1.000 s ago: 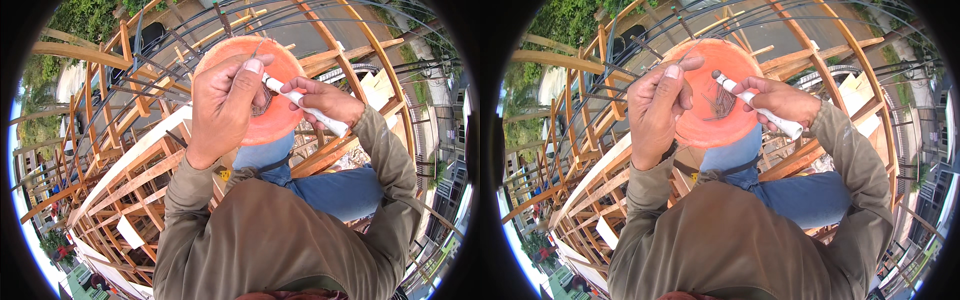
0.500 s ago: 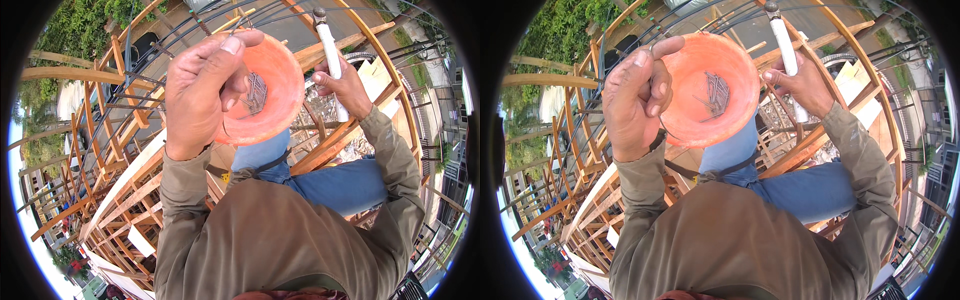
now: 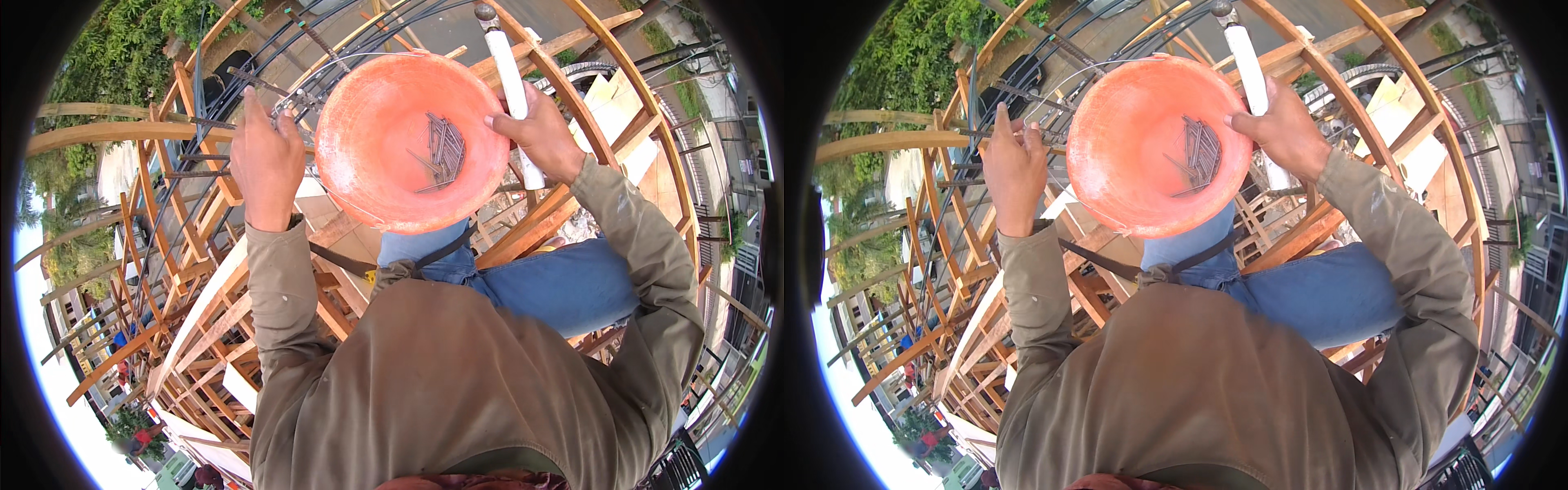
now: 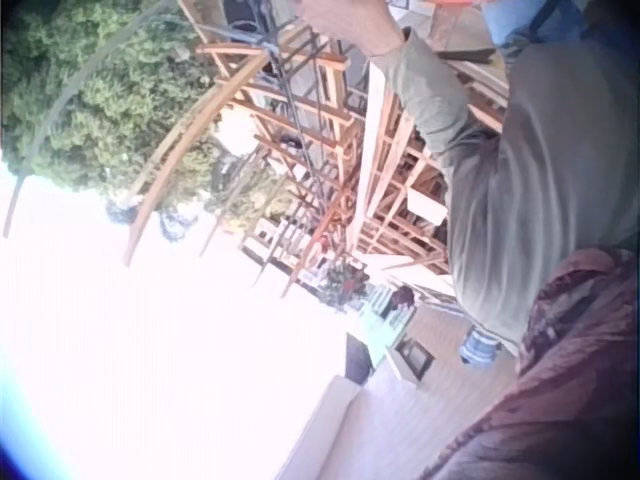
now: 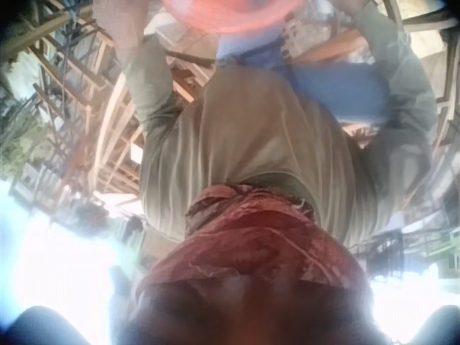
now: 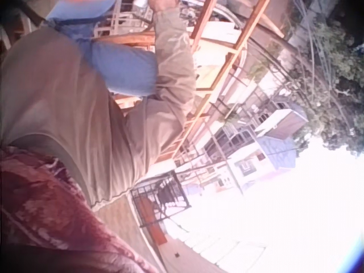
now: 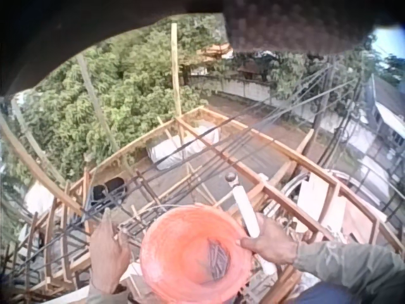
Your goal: The person uses a hammer to drive nails into wooden beams on a roof truss. They retrieve nails from a bucket, position them on the wood, and strike them repeatedly to secure the framing.
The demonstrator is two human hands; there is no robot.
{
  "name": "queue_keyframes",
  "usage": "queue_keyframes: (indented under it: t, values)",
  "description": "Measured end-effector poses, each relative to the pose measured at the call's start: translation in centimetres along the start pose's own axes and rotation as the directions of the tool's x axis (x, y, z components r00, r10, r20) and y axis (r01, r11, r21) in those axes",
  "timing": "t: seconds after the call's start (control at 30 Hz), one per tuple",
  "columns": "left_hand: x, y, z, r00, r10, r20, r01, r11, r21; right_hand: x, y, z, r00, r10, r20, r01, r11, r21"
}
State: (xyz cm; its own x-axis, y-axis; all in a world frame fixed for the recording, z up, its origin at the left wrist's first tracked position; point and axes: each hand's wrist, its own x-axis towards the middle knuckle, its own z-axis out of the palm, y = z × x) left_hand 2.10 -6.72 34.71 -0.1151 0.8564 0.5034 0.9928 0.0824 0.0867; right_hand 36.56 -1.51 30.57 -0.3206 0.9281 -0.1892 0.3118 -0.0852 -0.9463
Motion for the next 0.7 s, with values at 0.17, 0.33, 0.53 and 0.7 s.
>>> queue_keyframes:
  t: [0.17,0.33,0.53,0.7]
  values:
    - [0.7,7.3,-3.1,0.883,0.457,-0.104,-0.469,0.868,-0.162,-0.5,-0.1,0.5,0.994,-0.113,-0.006,0.113,0.993,0.041]
    - [2.1,11.1,2.5,0.342,0.737,0.582,-0.573,0.655,-0.493,-0.9,-0.3,0.3,0.998,-0.061,-0.005,0.061,0.997,-0.055]
    - [0.0,10.9,9.5,0.050,0.643,0.764,-0.749,0.530,-0.397,-1.2,-0.6,1.2,0.991,-0.126,-0.036,0.123,0.990,-0.067]
    - [-1.6,11.6,12.8,-0.050,0.662,0.748,-0.805,0.417,-0.422,-1.1,0.5,0.1,0.992,-0.123,-0.039,0.116,0.982,-0.149]
